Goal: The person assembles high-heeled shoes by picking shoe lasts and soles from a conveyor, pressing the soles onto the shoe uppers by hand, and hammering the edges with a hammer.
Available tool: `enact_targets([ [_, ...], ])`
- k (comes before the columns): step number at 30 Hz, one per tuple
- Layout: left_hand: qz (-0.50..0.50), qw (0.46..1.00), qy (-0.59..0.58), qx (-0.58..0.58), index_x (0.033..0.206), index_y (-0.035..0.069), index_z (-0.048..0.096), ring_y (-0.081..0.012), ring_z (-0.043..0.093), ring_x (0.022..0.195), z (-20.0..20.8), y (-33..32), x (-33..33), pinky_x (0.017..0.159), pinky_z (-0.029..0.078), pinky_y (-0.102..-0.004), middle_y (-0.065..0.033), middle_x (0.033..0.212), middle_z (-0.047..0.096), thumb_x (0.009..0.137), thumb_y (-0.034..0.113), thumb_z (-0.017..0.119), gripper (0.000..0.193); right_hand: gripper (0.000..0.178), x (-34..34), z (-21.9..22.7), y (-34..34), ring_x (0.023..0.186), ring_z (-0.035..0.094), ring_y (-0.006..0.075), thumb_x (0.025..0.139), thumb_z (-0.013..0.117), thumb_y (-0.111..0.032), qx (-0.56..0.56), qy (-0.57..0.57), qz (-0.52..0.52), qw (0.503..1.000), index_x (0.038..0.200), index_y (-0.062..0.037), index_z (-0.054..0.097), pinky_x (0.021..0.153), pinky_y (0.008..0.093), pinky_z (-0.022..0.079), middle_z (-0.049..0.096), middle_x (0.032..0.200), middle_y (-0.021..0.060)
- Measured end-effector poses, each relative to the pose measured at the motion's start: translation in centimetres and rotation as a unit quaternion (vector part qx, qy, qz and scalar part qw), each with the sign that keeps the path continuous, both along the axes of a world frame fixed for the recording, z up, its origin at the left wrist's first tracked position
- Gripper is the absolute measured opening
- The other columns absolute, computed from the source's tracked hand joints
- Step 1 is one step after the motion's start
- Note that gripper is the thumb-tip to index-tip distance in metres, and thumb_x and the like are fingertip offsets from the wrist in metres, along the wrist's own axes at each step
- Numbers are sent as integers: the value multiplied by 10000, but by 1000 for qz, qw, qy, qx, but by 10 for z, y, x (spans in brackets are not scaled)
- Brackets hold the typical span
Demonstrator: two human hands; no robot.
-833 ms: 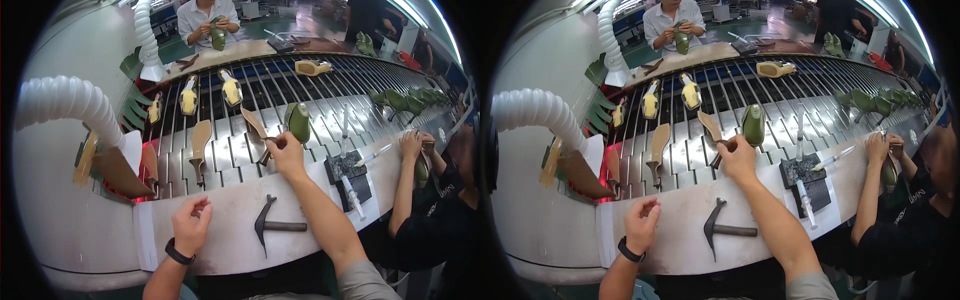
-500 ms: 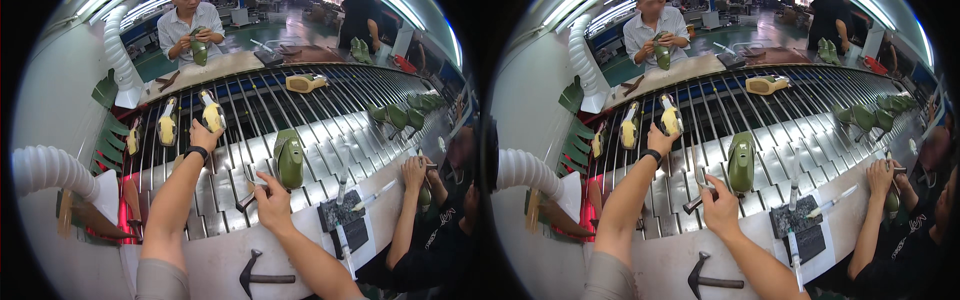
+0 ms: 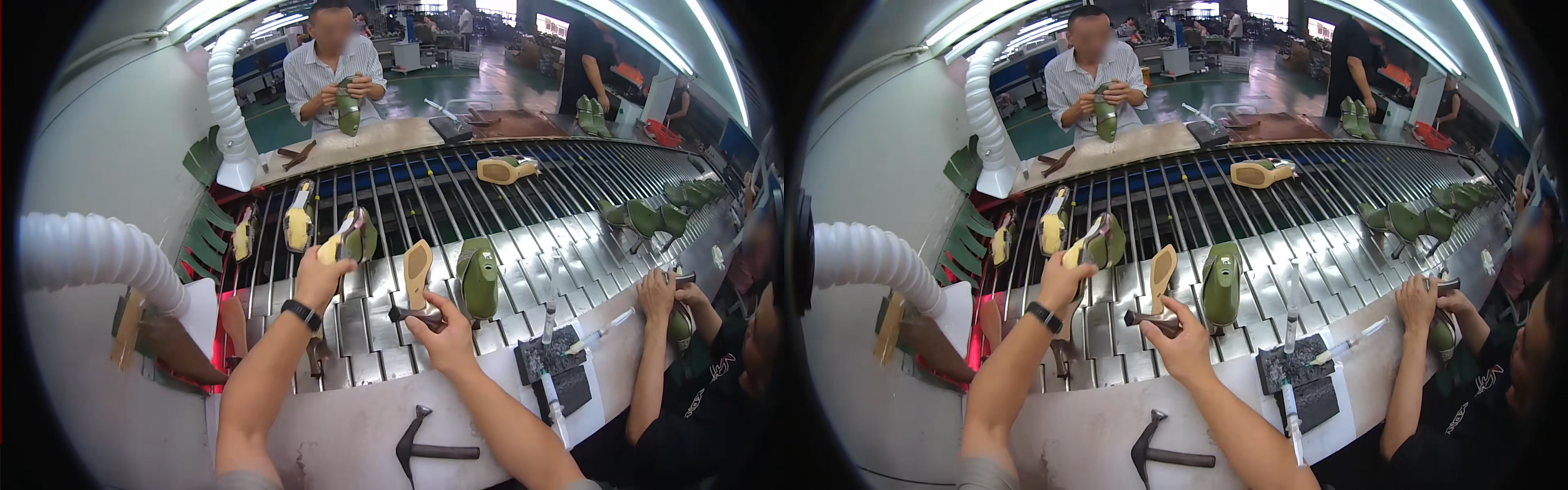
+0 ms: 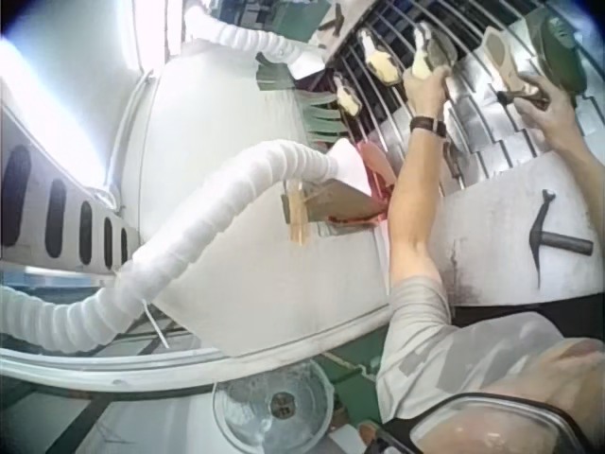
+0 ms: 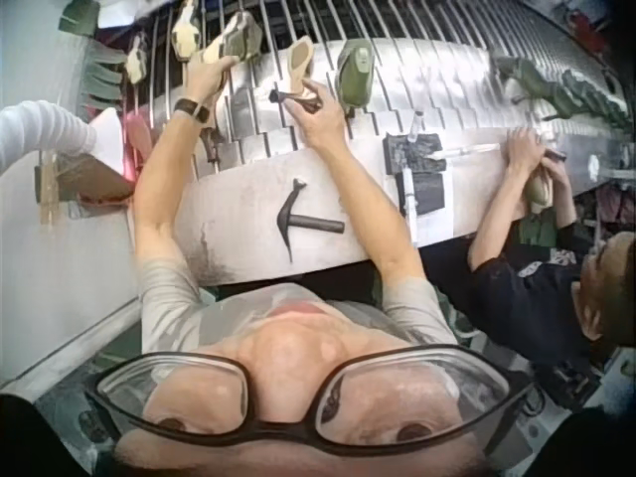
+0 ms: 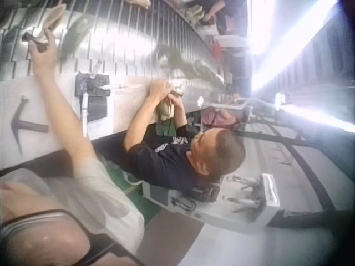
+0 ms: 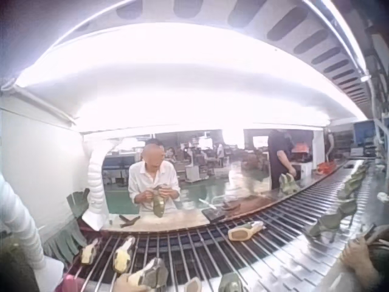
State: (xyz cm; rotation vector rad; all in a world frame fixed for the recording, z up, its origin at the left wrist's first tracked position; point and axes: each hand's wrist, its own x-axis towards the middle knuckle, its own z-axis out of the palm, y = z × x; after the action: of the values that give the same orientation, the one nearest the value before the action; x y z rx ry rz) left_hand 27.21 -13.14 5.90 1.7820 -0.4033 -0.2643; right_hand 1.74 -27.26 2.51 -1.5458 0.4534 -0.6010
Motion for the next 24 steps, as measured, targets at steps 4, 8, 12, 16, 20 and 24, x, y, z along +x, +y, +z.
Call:
enact_targets([
  [4,-60,992,-113,1,1422,-25,537,-216,683,1037,70,145,-158,887,566,-339,-120,1197,681,724,149,912,811,579,0,-19,-8,821,721,136,880,812,-201,-76,-13,-67,995,1399,-15,637,764,302,572,757,979,117],
  [8,-6,875,-397,276,1435,18,544,-400,664,1142,82,282,-292,965,576,-464,-198,1264,650,615,215,957,940,368,-20,22,17,798,781,192,955,673,-49,74,-9,-17,997,1315,27,659,700,287,641,753,1039,111],
  [12,-49,845,-324,423,1453,7,536,-425,630,1231,49,353,-355,1015,564,-483,-210,1407,594,650,285,980,959,206,-66,63,85,1103,726,227,996,670,-38,253,-42,52,965,1196,-6,633,932,376,638,683,1160,76],
  [16,164,929,-296,149,1387,-38,607,-369,656,1239,0,415,-418,984,561,-427,-233,1409,616,928,119,742,503,213,-126,63,194,1110,683,166,1006,692,-54,307,-54,106,944,1208,-24,634,979,323,566,676,1166,55],
  [20,279,943,109,144,1230,-28,686,-176,741,912,-98,492,-509,793,581,-325,-109,1013,767,1095,207,613,281,244,-149,5,237,1018,592,82,972,728,30,191,-78,106,973,1187,-28,628,924,256,482,633,1106,0],
  [24,312,771,547,97,1139,26,705,-192,743,932,-177,555,-623,789,579,-354,-94,1040,768,1099,506,571,500,225,-155,-14,216,973,584,76,1007,738,-15,7,-85,105,991,1201,-3,623,850,222,479,626,1093,21],
])
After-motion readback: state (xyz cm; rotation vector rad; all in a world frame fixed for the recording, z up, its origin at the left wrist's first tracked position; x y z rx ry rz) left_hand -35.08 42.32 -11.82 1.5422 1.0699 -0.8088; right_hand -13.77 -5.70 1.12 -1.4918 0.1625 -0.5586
